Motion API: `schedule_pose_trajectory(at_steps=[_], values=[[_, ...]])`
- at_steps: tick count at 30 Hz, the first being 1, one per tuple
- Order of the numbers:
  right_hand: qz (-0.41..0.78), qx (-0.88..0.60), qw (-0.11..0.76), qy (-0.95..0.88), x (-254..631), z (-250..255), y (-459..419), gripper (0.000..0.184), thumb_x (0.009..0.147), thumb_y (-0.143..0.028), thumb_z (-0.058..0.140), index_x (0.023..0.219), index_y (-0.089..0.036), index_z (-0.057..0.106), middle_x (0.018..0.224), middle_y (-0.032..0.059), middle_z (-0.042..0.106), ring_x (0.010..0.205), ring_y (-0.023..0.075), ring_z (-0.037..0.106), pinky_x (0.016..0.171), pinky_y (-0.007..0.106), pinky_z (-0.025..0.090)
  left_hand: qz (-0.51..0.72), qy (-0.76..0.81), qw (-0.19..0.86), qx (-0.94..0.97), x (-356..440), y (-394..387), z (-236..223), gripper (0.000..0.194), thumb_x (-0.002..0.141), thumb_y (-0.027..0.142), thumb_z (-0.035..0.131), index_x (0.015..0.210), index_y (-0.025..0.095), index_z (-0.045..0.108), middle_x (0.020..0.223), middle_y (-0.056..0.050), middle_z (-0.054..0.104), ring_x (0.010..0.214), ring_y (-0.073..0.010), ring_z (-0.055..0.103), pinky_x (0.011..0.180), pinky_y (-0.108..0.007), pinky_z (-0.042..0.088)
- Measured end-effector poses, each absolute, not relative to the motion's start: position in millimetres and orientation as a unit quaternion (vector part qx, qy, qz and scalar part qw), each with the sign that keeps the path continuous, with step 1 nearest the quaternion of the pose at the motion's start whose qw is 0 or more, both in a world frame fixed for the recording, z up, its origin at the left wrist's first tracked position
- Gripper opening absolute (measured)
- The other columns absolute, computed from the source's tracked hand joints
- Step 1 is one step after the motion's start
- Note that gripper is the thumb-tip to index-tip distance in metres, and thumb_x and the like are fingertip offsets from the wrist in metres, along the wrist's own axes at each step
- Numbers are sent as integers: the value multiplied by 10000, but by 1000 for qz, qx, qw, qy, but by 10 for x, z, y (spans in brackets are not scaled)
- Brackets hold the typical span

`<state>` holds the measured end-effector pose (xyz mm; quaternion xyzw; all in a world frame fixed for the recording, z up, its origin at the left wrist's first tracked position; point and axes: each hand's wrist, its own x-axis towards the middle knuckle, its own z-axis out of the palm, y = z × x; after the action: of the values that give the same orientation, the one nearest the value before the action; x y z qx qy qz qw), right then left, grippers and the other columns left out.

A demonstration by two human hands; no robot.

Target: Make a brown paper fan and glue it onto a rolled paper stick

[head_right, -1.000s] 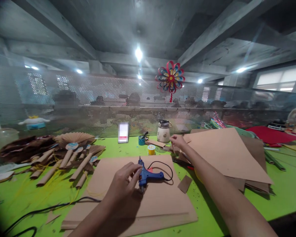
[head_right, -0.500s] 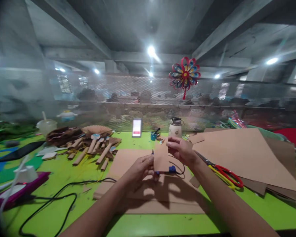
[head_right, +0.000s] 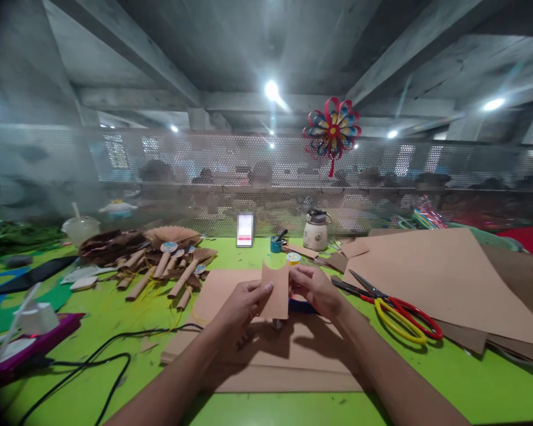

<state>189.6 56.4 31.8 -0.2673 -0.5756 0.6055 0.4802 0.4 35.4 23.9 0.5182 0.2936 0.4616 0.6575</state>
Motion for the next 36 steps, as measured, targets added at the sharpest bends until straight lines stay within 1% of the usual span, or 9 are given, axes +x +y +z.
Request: schedule_pose_trajectory(at_steps=[3, 6, 10, 15, 19, 23, 26, 31, 36], values=[[570, -304, 475, -597, 1856, 299, 528, 252, 698, -359, 781, 720, -139, 659, 697, 19, 595, 633, 121, 506, 641, 263, 418, 460, 299, 646, 530, -8, 349, 263, 414, 742, 454, 688, 890, 67, 701, 784, -111, 690, 640, -162, 607, 643, -279, 474], [543, -316, 483, -610, 1834, 281, 523, 271, 684, -364, 787, 669, -139, 636, 626, -9, 561, 588, 107, 475, 596, 246, 387, 466, 287, 642, 537, -19, 348, 286, 367, 746, 434, 681, 826, 76, 689, 730, -85, 670, 634, -154, 592, 648, -272, 469], [533, -331, 496, -600, 1834, 245, 558, 276, 679, -384, 783, 685, -146, 643, 597, -23, 548, 545, 95, 459, 566, 239, 366, 458, 319, 623, 549, -23, 330, 317, 303, 726, 400, 692, 682, 108, 622, 577, -2, 564, 522, -105, 490, 527, -223, 409], [545, -327, 495, -592, 1811, 242, 550, 282, 681, -392, 775, 806, -159, 678, 703, 9, 620, 576, 109, 495, 559, 240, 381, 454, 332, 626, 540, -6, 304, 320, 286, 732, 371, 679, 630, 128, 568, 540, 28, 514, 487, -84, 456, 478, -201, 396], [533, -318, 507, -598, 1806, 283, 516, 334, 674, -400, 774, 896, -166, 687, 780, 28, 653, 621, 127, 534, 561, 239, 399, 431, 296, 662, 537, -10, 324, 290, 241, 767, 341, 657, 833, 109, 653, 694, -53, 654, 546, -118, 564, 471, -206, 431], [540, -308, 492, -609, 1821, 312, 500, 382, 692, -407, 757, 975, -161, 681, 872, 53, 671, 701, 158, 581, 613, 263, 444, 409, 258, 693, 534, -26, 356, 279, 354, 771, 347, 662, 1010, 86, 651, 800, -111, 689, 602, -162, 629, 479, -234, 491], [559, -303, 469, -613, 1816, 325, 482, 415, 681, -385, 767, 1016, -158, 673, 881, 64, 676, 746, 185, 605, 638, 286, 465, 414, 264, 697, 523, -26, 361, 293, 404, 750, 340, 692, 1054, 78, 643, 824, -120, 693, 603, -163, 627, 462, -233, 500], [550, -307, 457, -628, 1800, 334, 453, 351, 663, -338, 778, 947, -148, 697, 925, 81, 691, 791, 199, 612, 677, 301, 468, 430, 278, 684, 520, -15, 352, 301, 381, 759, 314, 698, 1072, 100, 664, 973, -121, 691, 624, -129, 606, 479, -211, 501], [569, -304, 455, -613, 1821, 307, 476, 353, 660, -328, 774, 948, -145, 687, 888, 72, 701, 752, 195, 620, 686, 314, 468, 413, 267, 694, 526, -19, 354, 284, 373, 767, 297, 690, 1099, 131, 654, 1091, -134, 660, 753, -163, 636, 560, -242, 537]])
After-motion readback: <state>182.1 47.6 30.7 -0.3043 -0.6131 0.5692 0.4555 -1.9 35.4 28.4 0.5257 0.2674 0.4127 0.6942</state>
